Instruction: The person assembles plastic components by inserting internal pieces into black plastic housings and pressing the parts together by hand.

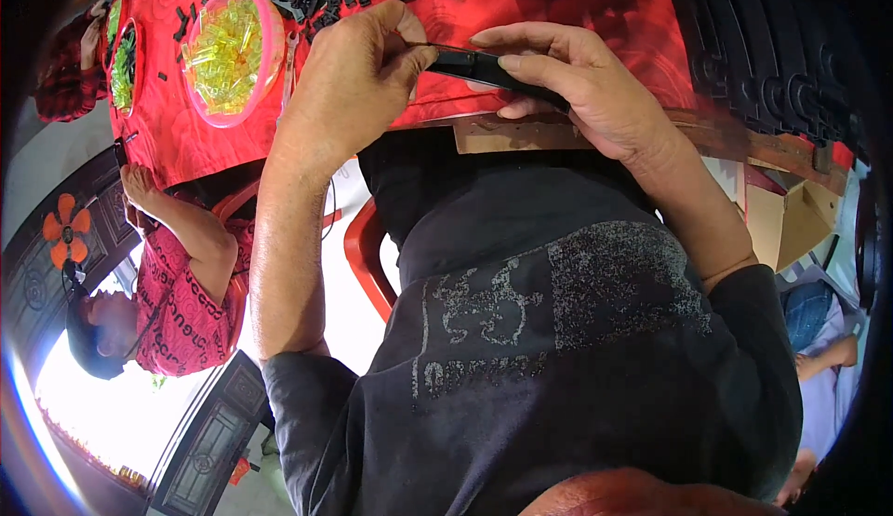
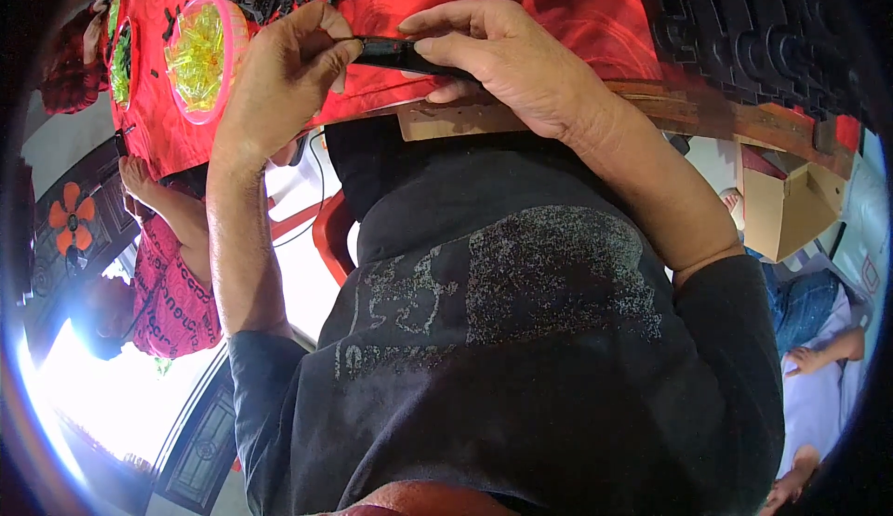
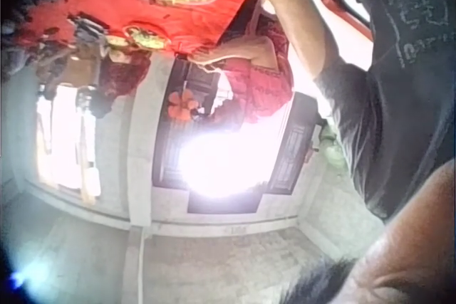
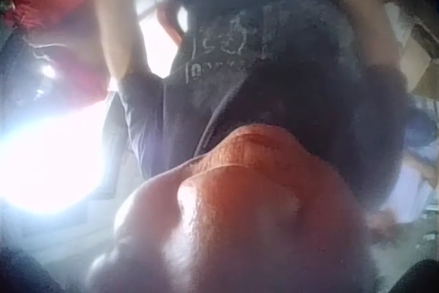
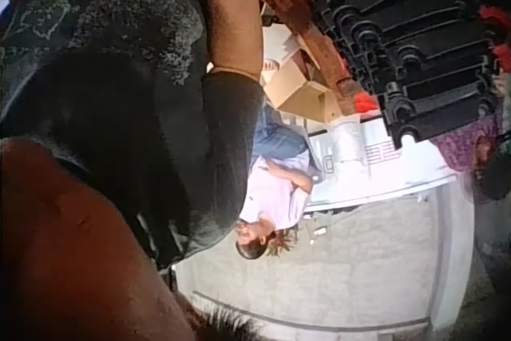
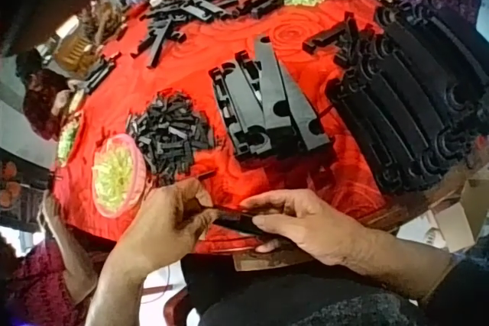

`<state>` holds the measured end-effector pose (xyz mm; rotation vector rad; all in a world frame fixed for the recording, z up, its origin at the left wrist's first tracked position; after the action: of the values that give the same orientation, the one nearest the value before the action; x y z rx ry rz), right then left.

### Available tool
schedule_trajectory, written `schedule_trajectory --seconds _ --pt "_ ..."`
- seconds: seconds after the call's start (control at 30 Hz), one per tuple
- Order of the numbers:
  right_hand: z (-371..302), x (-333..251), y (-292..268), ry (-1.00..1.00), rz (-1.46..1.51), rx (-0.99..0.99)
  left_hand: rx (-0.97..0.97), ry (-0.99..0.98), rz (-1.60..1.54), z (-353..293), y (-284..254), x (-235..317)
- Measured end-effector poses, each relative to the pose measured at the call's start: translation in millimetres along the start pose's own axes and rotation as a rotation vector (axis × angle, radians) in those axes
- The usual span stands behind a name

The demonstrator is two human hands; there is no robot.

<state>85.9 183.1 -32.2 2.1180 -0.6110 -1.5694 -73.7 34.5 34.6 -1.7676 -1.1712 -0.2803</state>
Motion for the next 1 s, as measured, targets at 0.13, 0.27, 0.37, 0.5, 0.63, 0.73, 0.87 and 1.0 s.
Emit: schedule_trajectory --seconds 0.13,0.27,0.37,0.5,0.63,0.73,0.87,1.0 --pt "-0.6 -1.1 1.4 0.0 -0.013 0.012 -0.019 0.032 -0.053 2.3 0.4 -6.0" --pt "1.3 -0.5 0.0 0.002 -0.045 -0.012 -0.068 -0.016 -0.12 2.4 -2.6 -5.3" --pt "1.4 -0.1 -1.3 0.009 -0.039 -0.01 -0.025 0.007 -0.226 2.8 -3.0 1.9" --pt "2.0 -0.3 0.2 0.015 -0.066 -0.016 -0.035 0.026 -0.258 0.4 -4.7 0.1" --pt "1.9 -0.9 0.5 0.021 -0.059 0.002 -0.02 -0.026 -0.214 2.0 -2.5 6.2" --pt "3.6 1.4 1.0 0.005 -0.057 -0.005 0.023 0.007 -0.17 3.8 -0.8 -3.8" --pt "3.1 -0.9 1.7 0.012 -0.058 -0.009 0.088 0.043 -0.115 4.5 1.8 -5.0" --pt "4.0 -1.1 2.9 0.012 -0.063 0.015 0.124 -0.002 -0.069 3.9 4.8 -1.4"
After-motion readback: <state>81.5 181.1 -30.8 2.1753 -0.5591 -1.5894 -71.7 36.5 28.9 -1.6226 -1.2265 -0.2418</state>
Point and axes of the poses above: each hand's wrist, its own z-axis towards the middle knuckle, its own y-axis out of the palm, x = y × z, the point moved 2 cm from there along z, towards the middle knuckle, and after that the axes turned 13 degrees about -x, right-handed, at the moved point
